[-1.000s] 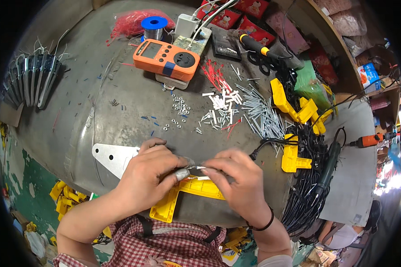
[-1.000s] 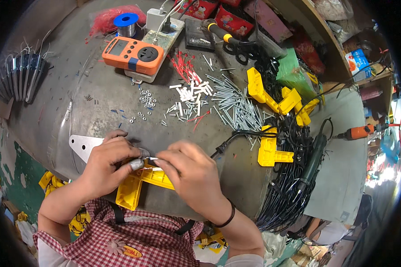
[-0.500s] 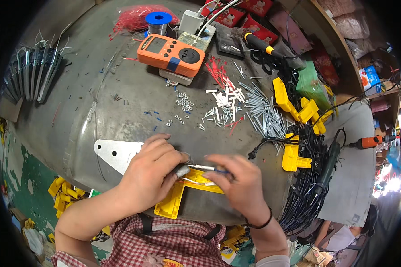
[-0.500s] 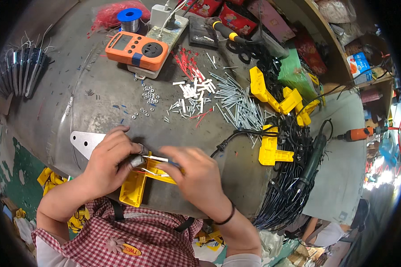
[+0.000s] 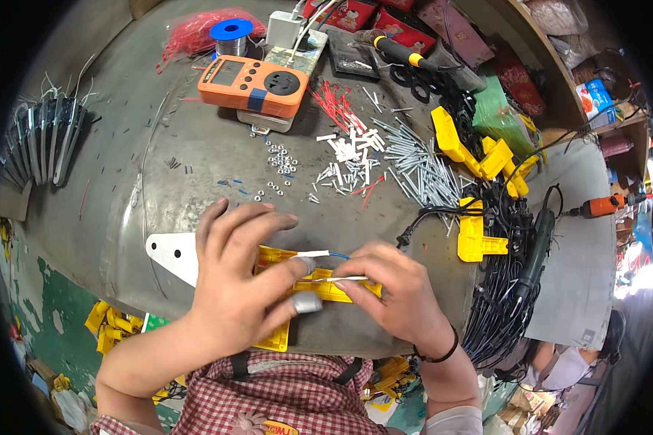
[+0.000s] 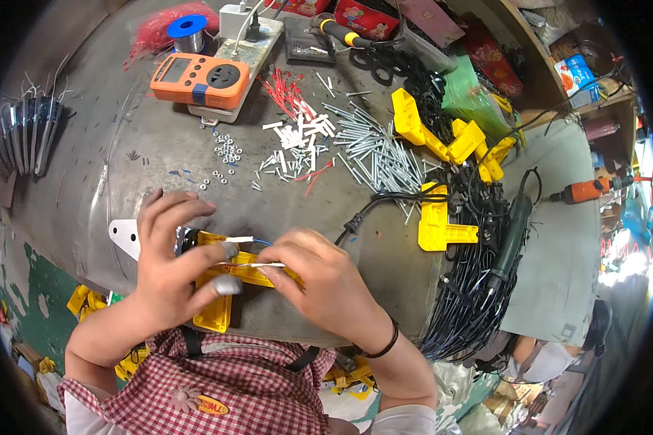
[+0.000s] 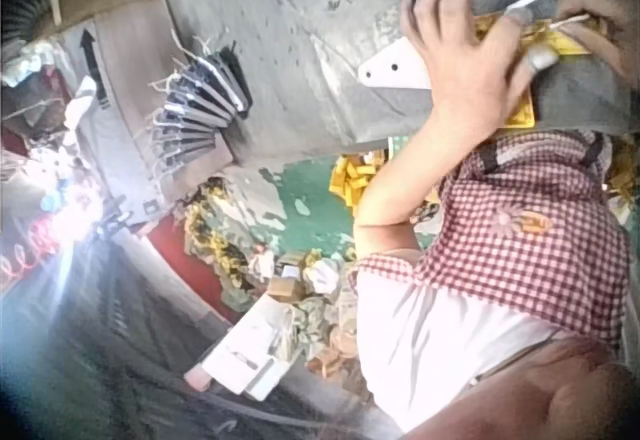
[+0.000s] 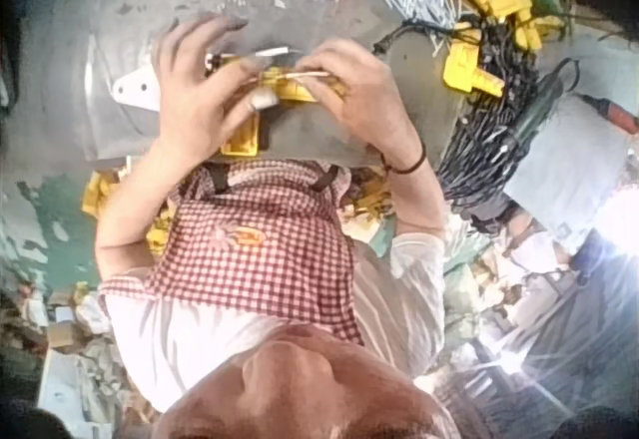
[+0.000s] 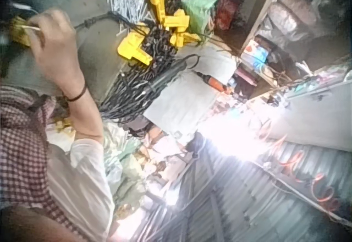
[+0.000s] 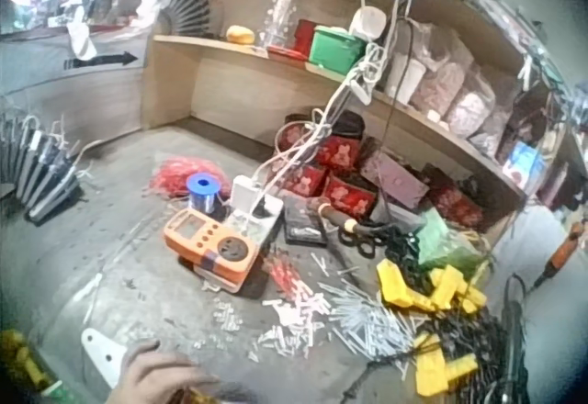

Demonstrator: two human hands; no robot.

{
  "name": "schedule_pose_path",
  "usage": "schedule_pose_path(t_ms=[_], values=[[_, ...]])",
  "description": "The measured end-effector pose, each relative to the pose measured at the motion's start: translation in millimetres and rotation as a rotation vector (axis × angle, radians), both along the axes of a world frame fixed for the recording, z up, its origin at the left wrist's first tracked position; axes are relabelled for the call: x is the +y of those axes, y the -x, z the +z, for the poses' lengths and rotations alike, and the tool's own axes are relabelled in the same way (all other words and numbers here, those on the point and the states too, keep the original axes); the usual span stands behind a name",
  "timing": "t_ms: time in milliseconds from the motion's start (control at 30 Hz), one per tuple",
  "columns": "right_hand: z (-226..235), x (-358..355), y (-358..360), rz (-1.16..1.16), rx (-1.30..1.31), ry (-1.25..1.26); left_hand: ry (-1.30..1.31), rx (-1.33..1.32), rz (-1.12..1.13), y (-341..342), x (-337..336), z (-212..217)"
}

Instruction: The person assembles a heating tool by driving screws with an electric screwdriver, connecting and soldering wires using a soldering iron, fitting the wiring into the plastic casing, and fastening the housing pieces together with the electric screwdriver.

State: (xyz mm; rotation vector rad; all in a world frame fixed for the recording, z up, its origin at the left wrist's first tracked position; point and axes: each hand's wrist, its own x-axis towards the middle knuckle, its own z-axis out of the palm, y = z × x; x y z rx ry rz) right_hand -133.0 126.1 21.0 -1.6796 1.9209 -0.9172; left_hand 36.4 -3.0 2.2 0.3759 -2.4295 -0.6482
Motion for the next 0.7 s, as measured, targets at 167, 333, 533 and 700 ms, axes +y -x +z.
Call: schedule_pose_path(t_ms=[167, 333, 533, 700], values=[[-3, -1, -4, -0.055, -0.064, -0.040, -0.009, -0.074, 0.000, 0, 5, -13], [-8, -1, -1, -0.011, -0.092, -0.087, -0.071, -0.001, 0.009, -7, 9, -17], [-7, -4, 4, -0.041, -0.243, -0.168, 0.076, 0.076, 0.005, -9, 9, -24], [-8, -1, -4, 0.025, -0.157, -0.111, -0.066, -0.005, -0.003, -8, 12, -16]])
